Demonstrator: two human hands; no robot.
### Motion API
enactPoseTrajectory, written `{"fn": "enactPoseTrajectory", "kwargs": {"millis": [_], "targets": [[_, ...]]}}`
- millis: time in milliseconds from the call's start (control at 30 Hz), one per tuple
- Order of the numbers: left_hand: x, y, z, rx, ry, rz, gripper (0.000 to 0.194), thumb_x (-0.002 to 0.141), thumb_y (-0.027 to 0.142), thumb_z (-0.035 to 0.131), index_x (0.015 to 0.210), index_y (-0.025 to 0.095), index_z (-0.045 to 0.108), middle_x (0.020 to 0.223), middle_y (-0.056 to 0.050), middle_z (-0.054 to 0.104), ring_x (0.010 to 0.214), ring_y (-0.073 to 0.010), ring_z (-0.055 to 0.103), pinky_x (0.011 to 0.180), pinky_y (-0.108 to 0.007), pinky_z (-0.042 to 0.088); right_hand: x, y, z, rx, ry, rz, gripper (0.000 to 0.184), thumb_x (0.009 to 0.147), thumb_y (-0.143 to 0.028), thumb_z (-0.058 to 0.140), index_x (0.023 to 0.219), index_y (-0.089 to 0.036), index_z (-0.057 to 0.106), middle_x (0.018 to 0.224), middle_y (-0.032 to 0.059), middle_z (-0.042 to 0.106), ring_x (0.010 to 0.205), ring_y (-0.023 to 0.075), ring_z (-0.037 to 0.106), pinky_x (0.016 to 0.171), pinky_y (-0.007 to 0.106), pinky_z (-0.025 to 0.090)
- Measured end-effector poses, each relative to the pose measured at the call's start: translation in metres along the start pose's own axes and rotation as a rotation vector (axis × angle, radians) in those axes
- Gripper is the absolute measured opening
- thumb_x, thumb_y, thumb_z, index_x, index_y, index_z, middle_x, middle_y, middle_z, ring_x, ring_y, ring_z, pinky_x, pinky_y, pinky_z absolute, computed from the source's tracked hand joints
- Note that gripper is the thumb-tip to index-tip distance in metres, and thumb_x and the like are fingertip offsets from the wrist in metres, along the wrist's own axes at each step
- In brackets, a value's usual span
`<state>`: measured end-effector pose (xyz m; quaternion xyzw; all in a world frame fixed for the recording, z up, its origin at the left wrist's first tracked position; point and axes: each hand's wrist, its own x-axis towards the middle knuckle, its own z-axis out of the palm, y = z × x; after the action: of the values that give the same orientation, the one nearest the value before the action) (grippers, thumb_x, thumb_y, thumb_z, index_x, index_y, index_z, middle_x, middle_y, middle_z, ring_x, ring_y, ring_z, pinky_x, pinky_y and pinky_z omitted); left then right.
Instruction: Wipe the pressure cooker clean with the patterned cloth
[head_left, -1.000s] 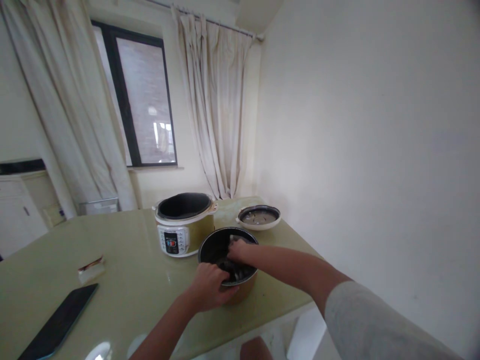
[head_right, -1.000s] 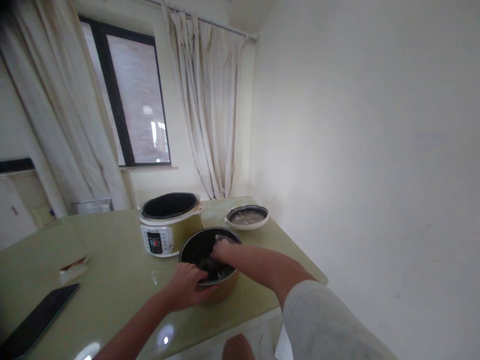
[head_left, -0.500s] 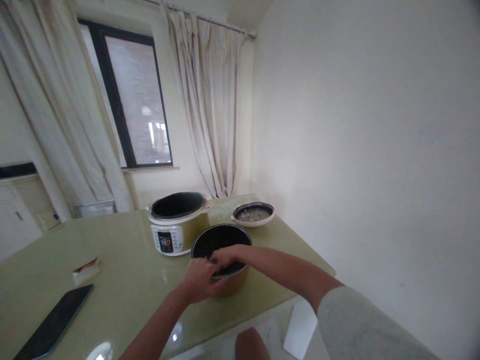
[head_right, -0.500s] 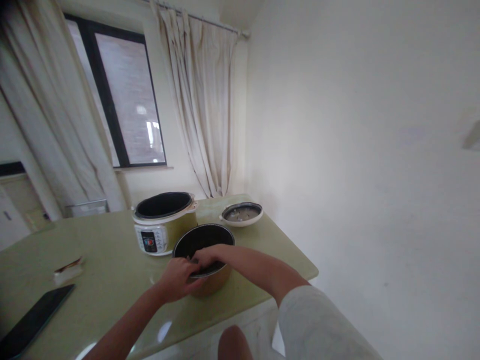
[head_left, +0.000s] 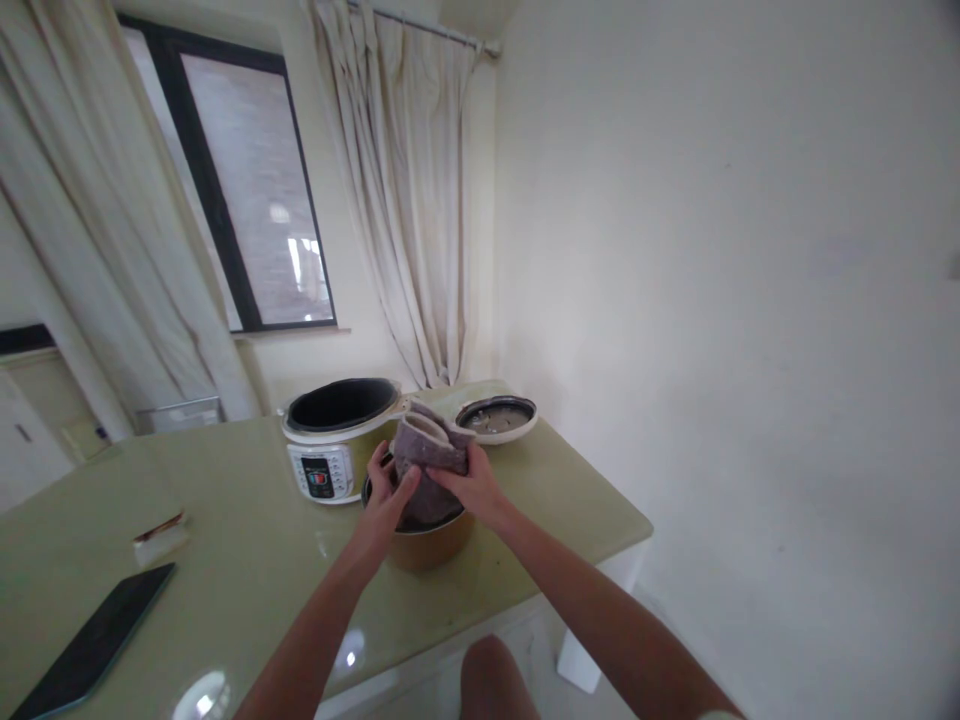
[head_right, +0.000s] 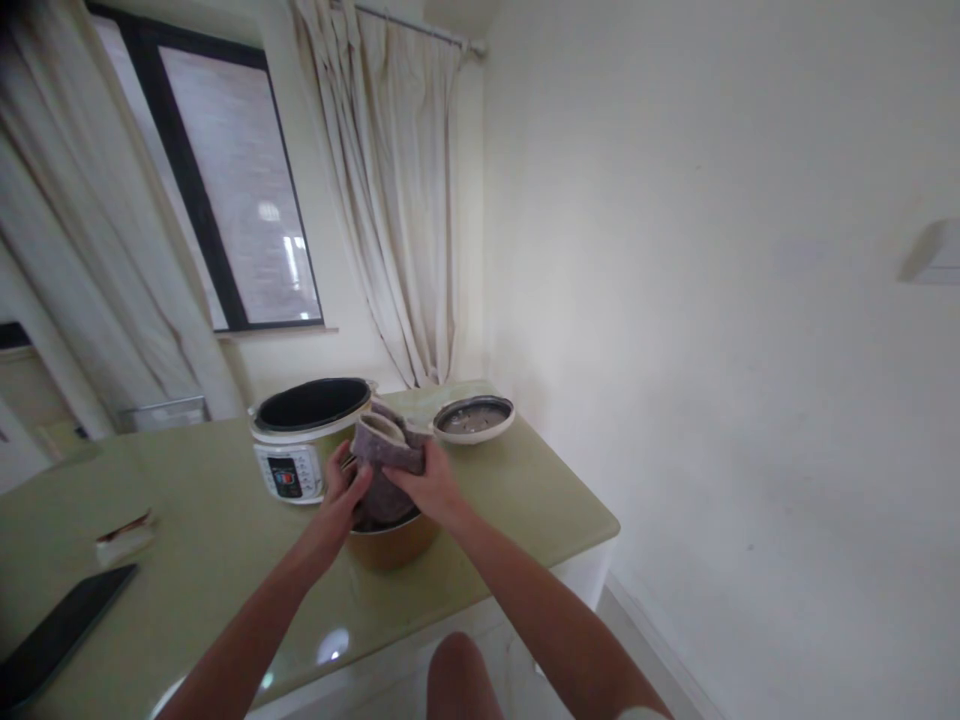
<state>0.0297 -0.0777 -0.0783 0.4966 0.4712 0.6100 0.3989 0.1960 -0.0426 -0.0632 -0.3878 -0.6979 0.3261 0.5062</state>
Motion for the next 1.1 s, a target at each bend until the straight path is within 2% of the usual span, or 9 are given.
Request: {"fn": "enactPoseTrajectory", "kwargs": {"millis": [100, 167, 300, 367, 500, 700, 800, 933, 1100], "targets": [[-0.001, 0.017, 0.002, -0.037, 0.032, -0.011, 0.079, 0.08, 0.063, 0.076, 0.145, 0.028, 0.048, 0.139, -0.012, 0.067, 0.122, -0.0278, 0.067, 0.103, -0.044, 0.056, -0.012, -0.01, -0.007, 0.029, -0.261, -0.177, 0.084, 0.079, -0.052, 0.085, 0.15, -0.021, 0.051, 0.143, 0.0096, 0.063, 0.131, 0.0274, 0.06, 0.111, 0.041, 0.049], [0.0, 0.029, -0.011, 0.112, 0.153, 0.112, 0.08, 0.076, 0.061, 0.08, 0.141, 0.025, 0.053, 0.135, -0.01, 0.068, 0.122, -0.028, 0.066, 0.108, -0.045, 0.053, -0.019, -0.01, -0.016, -0.08, -0.251, -0.257, 0.093, 0.081, -0.056, 0.084, 0.158, -0.022, 0.043, 0.155, 0.0121, 0.054, 0.141, 0.0285, 0.051, 0.119, 0.043, 0.042], [0.007, 0.036, -0.061, 0.515, 0.528, 0.227, 0.087, 0.069, 0.063, 0.082, 0.14, 0.021, 0.054, 0.131, -0.013, 0.067, 0.121, -0.0345, 0.065, 0.11, -0.054, 0.05, -0.03, 0.013, -0.03, -0.425, -0.055, -0.078, 0.068, 0.1, -0.059, 0.062, 0.152, -0.017, 0.052, 0.149, 0.0174, 0.06, 0.139, 0.0319, 0.052, 0.12, 0.05, 0.035], [0.008, 0.026, -0.082, 0.618, 0.674, 0.173, 0.088, 0.065, 0.069, 0.08, 0.133, 0.017, 0.058, 0.126, -0.015, 0.068, 0.118, -0.0391, 0.066, 0.106, -0.058, 0.052, -0.033, 0.025, -0.03, -0.542, -0.111, -0.096, 0.058, 0.101, -0.061, 0.059, 0.141, -0.019, 0.063, 0.138, 0.0142, 0.068, 0.134, 0.0308, 0.055, 0.12, 0.049, 0.033], [-0.014, -0.028, -0.086, 0.542, 0.468, -0.047, 0.073, 0.075, 0.075, 0.067, 0.122, 0.019, 0.06, 0.116, -0.012, 0.073, 0.114, -0.0388, 0.069, 0.101, -0.057, 0.056, -0.042, 0.033, -0.009, -0.729, -0.447, -0.308, 0.062, 0.09, -0.077, 0.064, 0.113, -0.021, 0.076, 0.109, 0.0104, 0.077, 0.109, 0.0278, 0.065, 0.109, 0.044, 0.038], [-0.066, -0.104, -0.059, 0.55, 0.37, -0.243, 0.065, 0.096, 0.073, 0.036, 0.12, 0.02, 0.065, 0.111, -0.02, 0.076, 0.127, -0.0434, 0.066, 0.104, -0.059, 0.054, -0.047, 0.045, 0.006, -0.765, -0.338, -0.277, 0.058, 0.088, -0.077, 0.066, 0.075, -0.021, 0.071, 0.079, 0.0034, 0.075, 0.088, 0.0218, 0.063, 0.1, 0.042, 0.035], [-0.051, -0.105, -0.067, 0.537, 0.342, -0.239, 0.068, 0.096, 0.071, 0.037, 0.126, 0.015, 0.063, 0.123, -0.021, 0.072, 0.134, -0.0408, 0.062, 0.112, -0.056, 0.05, -0.034, 0.049, -0.019, -0.778, -0.423, -0.306, 0.054, 0.085, -0.071, 0.076, 0.067, -0.02, 0.066, 0.073, 0.0007, 0.073, 0.087, 0.0194, 0.062, 0.101, 0.04, 0.034], [-0.018, -0.092, -0.077, 0.548, 0.528, -0.156, 0.08, 0.089, 0.066, 0.051, 0.143, 0.007, 0.052, 0.146, -0.028, 0.054, 0.144, -0.043, 0.05, 0.119, -0.059, 0.042, -0.023, 0.031, -0.042, -0.88, -0.606, -0.374, 0.046, 0.099, -0.058, 0.063, 0.073, -0.021, 0.07, 0.08, 0.0041, 0.076, 0.09, 0.0207, 0.065, 0.095, 0.037, 0.039], [-0.035, -0.094, -0.045, 0.547, 0.408, 0.033, 0.063, 0.101, 0.05, 0.041, 0.155, 0.018, 0.042, 0.154, -0.021, 0.049, 0.149, -0.0348, 0.045, 0.123, -0.057, 0.037, -0.039, -0.01, 0.014, -0.951, -0.552, -0.24, 0.028, 0.098, -0.037, 0.055, 0.103, -0.016, 0.073, 0.102, 0.0143, 0.078, 0.093, 0.0288, 0.072, 0.078, 0.038, 0.049]]}}
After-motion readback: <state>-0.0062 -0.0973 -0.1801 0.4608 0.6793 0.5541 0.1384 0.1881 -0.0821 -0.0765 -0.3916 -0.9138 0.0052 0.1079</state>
